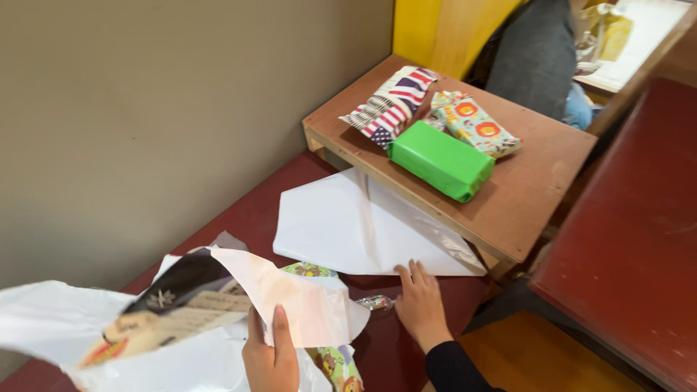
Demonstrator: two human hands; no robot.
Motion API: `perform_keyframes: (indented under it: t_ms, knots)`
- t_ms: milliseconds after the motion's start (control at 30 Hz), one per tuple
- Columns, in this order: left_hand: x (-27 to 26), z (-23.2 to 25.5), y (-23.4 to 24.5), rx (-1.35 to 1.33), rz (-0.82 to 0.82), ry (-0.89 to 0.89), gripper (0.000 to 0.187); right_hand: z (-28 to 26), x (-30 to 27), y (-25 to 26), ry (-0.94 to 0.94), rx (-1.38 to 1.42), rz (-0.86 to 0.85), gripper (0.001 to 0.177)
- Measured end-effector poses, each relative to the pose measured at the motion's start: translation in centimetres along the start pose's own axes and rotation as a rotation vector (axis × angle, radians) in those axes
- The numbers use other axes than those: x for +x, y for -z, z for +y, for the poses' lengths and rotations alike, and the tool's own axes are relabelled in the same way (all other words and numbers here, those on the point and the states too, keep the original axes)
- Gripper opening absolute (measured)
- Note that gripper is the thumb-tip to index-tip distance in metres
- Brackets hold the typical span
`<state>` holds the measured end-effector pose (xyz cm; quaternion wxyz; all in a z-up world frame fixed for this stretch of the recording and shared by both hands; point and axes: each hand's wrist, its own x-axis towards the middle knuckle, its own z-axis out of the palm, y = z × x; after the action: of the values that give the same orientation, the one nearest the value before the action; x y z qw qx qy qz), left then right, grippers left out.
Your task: The person wraps a small rectangular item with patterned wrapping paper, folds the edges, and secures them with tape. They then place the wrapped gift on a side table and begin preparing to wrap a larger box with white paper.
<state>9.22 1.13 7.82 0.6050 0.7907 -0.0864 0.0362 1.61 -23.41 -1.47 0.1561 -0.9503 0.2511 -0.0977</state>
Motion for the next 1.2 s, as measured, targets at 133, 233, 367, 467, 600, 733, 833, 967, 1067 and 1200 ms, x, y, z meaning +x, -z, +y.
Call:
perform_keyframes:
  t_ms: [133, 233, 367, 467, 600, 733, 833, 967, 1067, 1200]
  knots:
    - [1.0, -1.4, 0.5, 0.051, 0.018, 0.030, 0.040, 1.0, 0.8, -1.4, 0.085, -0.348, -0.351, 0.039]
    - [1.7, -2.1, 0.6, 0.073, 0.017, 0.061, 0.036, 2.0, 1.1, -3.1, 0.168, -0.493, -0.340, 0.053]
    - [2.0, -2.4, 1.0, 0.024, 0.019, 0.028, 0.036, 2.9, 1.6, -5.0, 0.131, -0.530, -0.533, 0.076]
    - [2.0, -2.2, 1.0, 0.001, 0.017, 0.005, 0.037, 2.6, 2.2, -4.5, 0.148, -0.407, -0.349, 0.080]
    - [1.8, -3.0, 0.8, -0.059, 0.065, -0.048, 0.039, -1.2, 3.6, -0.9, 0.379, -0.093, 0.094, 0.068]
    - [0.9, -4.5, 0.4, -0.193, 0.021, -0.008, 0.042, -8.2, 5.9, 5.1, 0.538, 0.291, 0.362, 0.062]
    - [0.8, -5.8, -0.6, -0.124, -0.019, 0.138, 0.036, -13.5, 7.0, 9.4, 0.655, 0.484, 0.340, 0.064]
    - [0.6, -6.6, -1.3, -0.108, -0.114, 0.027, 0.033, -20.4, 7.6, 12.2, 0.694, 0.720, 0.028, 0.055]
    - [0.6, -7.0, -1.8, 0.017, -0.181, 0.053, 0.040, -23.8, 8.1, 12.8, 0.706, 0.853, -0.253, 0.058]
    - [1.2, -7.8, -1.7, 0.501, -0.300, -0.462, 0.043, -24.1, 7.5, 13.9, 0.765, 0.794, -0.188, 0.061]
